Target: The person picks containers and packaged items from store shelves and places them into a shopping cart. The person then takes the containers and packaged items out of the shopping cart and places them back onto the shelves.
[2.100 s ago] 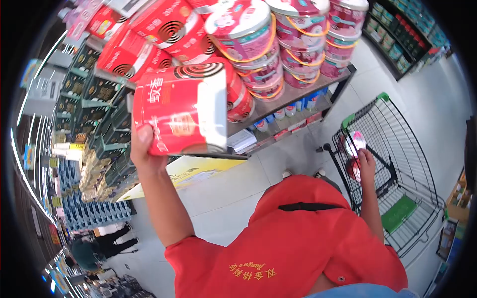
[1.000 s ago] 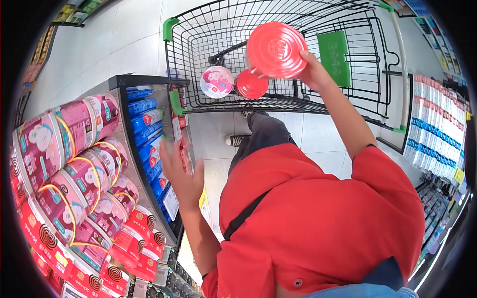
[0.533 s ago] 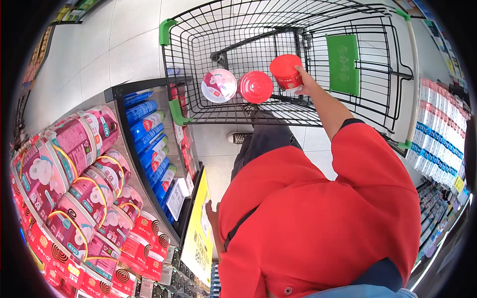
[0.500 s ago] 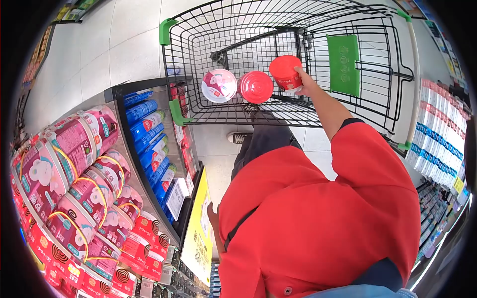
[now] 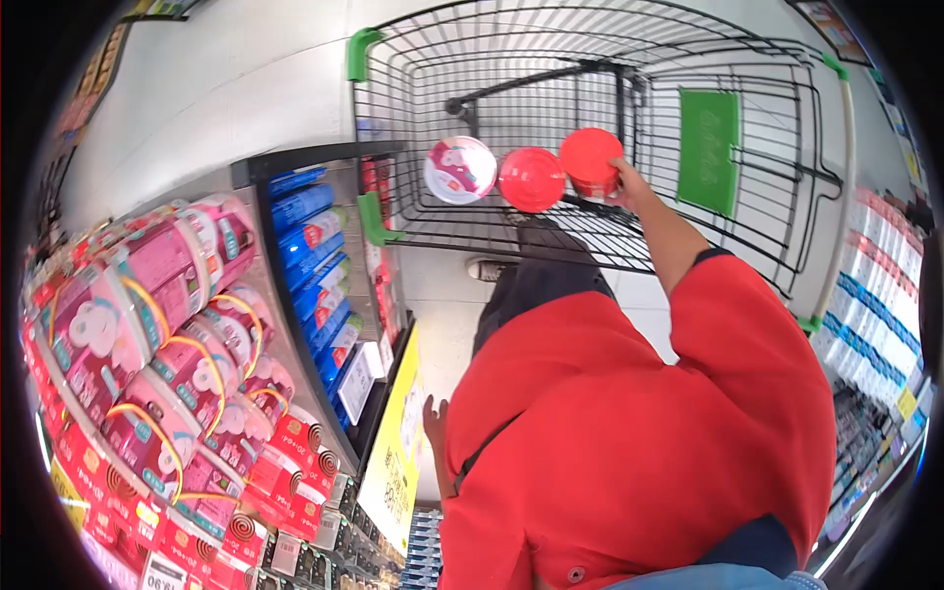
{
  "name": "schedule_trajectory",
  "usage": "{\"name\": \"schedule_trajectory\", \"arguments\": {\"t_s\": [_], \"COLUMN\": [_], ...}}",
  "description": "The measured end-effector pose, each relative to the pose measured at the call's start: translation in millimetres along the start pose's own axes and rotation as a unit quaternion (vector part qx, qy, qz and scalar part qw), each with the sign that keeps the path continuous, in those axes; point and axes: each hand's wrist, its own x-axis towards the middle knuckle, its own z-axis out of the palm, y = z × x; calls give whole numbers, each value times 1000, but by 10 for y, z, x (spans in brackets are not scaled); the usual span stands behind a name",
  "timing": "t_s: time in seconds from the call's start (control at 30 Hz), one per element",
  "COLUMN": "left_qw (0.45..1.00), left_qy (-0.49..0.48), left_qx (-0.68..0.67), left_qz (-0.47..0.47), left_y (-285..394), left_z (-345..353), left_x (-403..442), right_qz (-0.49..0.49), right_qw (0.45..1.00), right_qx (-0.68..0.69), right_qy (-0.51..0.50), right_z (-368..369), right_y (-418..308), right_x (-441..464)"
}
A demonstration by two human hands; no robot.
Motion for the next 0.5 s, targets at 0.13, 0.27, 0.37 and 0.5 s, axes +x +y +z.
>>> {"name": "schedule_trajectory", "arguments": {"t_s": [0.13,0.27,0.37,0.5], "left_qw": [1000,1000,999,997], "left_qy": [-16,5,28,54], "left_qx": [-2,-28,-21,-52], "left_qz": [-26,-12,-2,17], "left_y": [211,794,695,697], "left_z": [-15,-77,-21,32], "left_x": [-102,-445,-414,-456], "right_qz": [11,-106,-178,-251], "right_qw": [999,987,967,902], "right_qx": [-28,-69,-147,-299], "right_qy": [30,95,107,184], "right_z": [3,-428,-938,-1120], "right_y": [49,329,559,547], "right_x": [96,611,1426,1805]}}
